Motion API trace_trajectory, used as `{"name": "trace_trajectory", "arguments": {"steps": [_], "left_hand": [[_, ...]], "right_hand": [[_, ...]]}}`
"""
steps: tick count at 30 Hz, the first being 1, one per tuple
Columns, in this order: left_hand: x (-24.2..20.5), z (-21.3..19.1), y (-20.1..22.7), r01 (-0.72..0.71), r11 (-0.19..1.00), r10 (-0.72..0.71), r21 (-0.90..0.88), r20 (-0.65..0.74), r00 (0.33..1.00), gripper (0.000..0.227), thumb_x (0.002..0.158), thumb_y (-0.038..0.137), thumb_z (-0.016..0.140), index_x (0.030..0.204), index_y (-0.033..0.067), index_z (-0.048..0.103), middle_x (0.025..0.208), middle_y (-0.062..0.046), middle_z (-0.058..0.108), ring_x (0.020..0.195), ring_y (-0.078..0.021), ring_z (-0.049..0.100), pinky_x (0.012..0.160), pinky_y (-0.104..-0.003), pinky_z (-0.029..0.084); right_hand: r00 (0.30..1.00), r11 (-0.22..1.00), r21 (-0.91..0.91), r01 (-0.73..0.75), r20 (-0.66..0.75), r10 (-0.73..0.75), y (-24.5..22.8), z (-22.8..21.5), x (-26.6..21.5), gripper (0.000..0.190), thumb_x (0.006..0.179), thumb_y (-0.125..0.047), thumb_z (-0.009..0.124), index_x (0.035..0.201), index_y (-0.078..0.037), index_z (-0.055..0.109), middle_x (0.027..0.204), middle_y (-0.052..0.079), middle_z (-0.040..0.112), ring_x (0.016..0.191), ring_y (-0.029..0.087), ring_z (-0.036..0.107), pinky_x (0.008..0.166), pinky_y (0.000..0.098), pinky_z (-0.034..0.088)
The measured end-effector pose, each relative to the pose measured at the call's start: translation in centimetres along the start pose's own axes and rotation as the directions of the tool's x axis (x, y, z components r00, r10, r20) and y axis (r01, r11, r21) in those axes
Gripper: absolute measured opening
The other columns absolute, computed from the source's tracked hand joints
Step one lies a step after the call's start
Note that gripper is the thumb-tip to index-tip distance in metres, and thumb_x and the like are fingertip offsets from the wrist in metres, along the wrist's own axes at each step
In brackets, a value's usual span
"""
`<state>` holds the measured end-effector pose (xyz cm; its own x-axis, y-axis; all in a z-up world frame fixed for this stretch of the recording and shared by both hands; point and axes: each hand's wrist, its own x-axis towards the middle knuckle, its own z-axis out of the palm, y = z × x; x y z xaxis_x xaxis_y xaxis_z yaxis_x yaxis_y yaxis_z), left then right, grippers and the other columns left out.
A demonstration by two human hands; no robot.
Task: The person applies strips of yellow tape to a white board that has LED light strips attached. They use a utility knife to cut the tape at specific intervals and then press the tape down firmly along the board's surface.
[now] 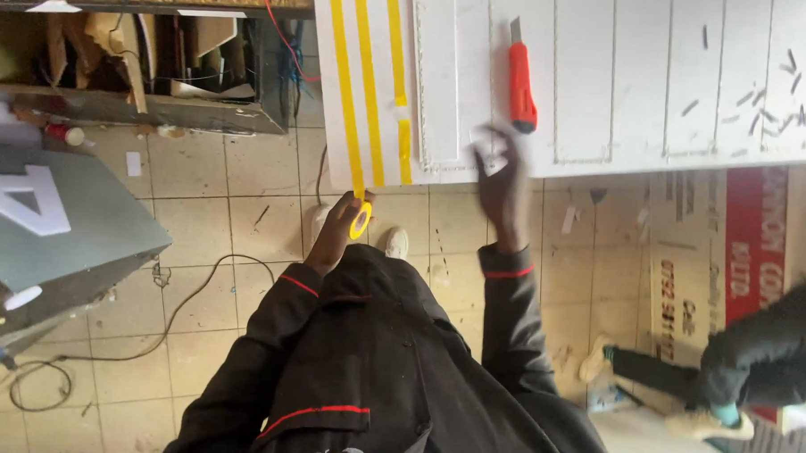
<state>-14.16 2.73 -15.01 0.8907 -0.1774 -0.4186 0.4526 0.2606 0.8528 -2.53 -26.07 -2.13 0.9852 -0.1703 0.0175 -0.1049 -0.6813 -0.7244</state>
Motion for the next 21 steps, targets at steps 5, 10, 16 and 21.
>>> {"name": "trace_trajectory", "arguments": {"steps": [5,10,16,21], "left_hand": [[-0.4,3.2,-1.8,-0.145,0.979,0.113,-0.140,-0.213,0.970,0.045,0.115,0.053,0.056,0.130,0.0134,0.071,0.128,-0.007,0.069,0.115,-0.0195,0.065,0.104,-0.041,0.060],[-1.7,5.0,-0.1,-0.179,0.982,0.186,0.052,-0.353,0.917,0.055,0.107,0.065,0.046,0.122,0.0192,0.072,0.126,-0.002,0.076,0.117,-0.0202,0.069,0.095,-0.040,0.066],[-0.6,5.3,-2.4,-0.156,0.985,0.171,0.069,-0.407,0.897,0.049,0.114,0.057,0.053,0.128,0.0138,0.070,0.110,-0.006,0.063,0.105,-0.0202,0.062,0.090,-0.040,0.065],[1.0,5.2,-2.7,-0.082,0.994,0.107,0.074,-0.465,0.879,0.042,0.105,0.051,0.062,0.112,0.0114,0.073,0.092,-0.008,0.065,0.089,-0.0161,0.066,0.062,-0.026,0.064]], "right_hand": [[0.934,0.908,-0.310,0.281,-0.130,-0.333,10.5,-1.1,8.8,0.061,0.096,-0.007,0.077,0.153,-0.015,0.057,0.132,0.013,0.061,0.118,0.039,0.058,0.098,0.0546,0.049],[0.978,0.957,0.205,0.206,-0.011,-0.208,8.6,-1.8,9.4,0.039,0.100,-0.007,0.061,0.138,-0.016,0.064,0.108,0.005,0.079,0.089,0.019,0.074,0.076,0.0353,0.059],[0.882,0.684,0.707,-0.180,0.424,-0.206,4.2,-1.0,3.2,0.048,0.104,-0.035,0.059,0.142,-0.007,0.065,0.088,0.019,0.066,0.063,0.022,0.064,0.044,0.0334,0.049],[0.476,0.746,0.314,0.587,0.612,-0.632,-2.8,-2.6,-1.1,0.035,0.107,-0.034,0.079,0.141,-0.030,0.074,0.083,0.000,0.073,0.072,0.027,0.072,0.069,0.0372,0.060]]}}
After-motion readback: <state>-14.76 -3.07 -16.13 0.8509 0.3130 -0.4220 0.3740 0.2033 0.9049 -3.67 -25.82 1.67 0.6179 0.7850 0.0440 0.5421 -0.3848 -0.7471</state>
